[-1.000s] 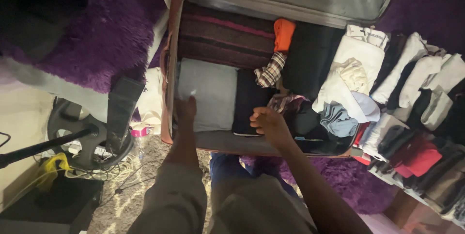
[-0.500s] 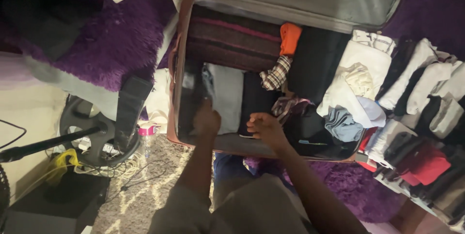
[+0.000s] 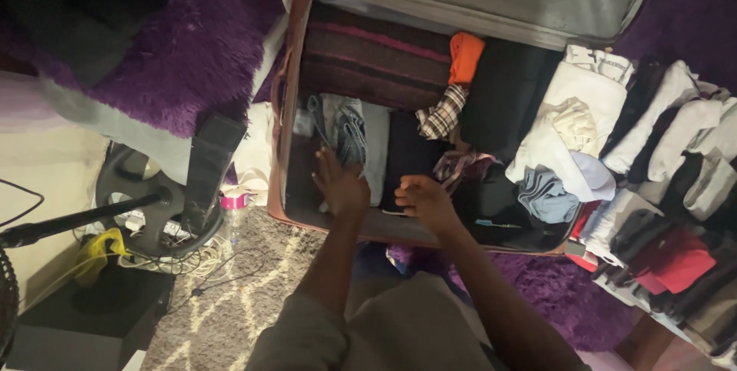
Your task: Packing clothes into a suitcase on a bed.
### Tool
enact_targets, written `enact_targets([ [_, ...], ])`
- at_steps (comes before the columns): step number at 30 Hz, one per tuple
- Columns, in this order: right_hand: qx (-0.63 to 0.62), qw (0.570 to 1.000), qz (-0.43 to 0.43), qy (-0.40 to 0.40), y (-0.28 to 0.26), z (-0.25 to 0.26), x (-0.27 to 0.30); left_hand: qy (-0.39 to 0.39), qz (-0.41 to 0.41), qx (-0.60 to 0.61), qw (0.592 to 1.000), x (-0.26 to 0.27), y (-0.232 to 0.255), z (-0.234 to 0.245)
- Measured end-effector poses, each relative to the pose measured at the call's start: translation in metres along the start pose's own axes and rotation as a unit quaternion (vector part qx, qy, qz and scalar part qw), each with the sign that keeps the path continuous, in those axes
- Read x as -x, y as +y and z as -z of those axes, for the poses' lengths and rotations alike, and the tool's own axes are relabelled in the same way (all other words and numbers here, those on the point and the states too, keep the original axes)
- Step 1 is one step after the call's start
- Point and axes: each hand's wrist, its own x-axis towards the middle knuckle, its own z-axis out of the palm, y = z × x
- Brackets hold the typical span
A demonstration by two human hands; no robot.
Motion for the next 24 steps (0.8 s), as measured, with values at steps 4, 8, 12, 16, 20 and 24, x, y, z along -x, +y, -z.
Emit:
enact_targets([
  [4,-0.007,1.000,0.008,-0.003,0.014,0.008,-0.007,0.016,-0.042,-0.041,0.998,-0.005,-0.014,-0.023],
  [8,-0.027,0.999,0.021,-0.010,0.023,0.008,-0.008,-0.012,-0.038,-0.080,0.996,0.005,0.005,0.008],
  [12,-0.052,0.998,0.029,-0.034,0.030,0.008,-0.014,-0.048,0.058,0.061,0.995,0.008,0.002,0.031],
  [16,-0.023,0.999,0.011,-0.021,0.021,0.005,-0.007,-0.009,0.115,0.168,0.979,-0.016,-0.025,0.014],
  [20,-0.012,1.000,0.025,-0.012,0.012,0.005,0.002,-0.073,0.210,0.099,0.970,-0.059,-0.049,0.001],
  [24,-0.002,0.999,0.051,-0.020,0.011,0.004,0.005,-0.121,0.200,0.019,0.972,-0.062,-0.037,0.039],
])
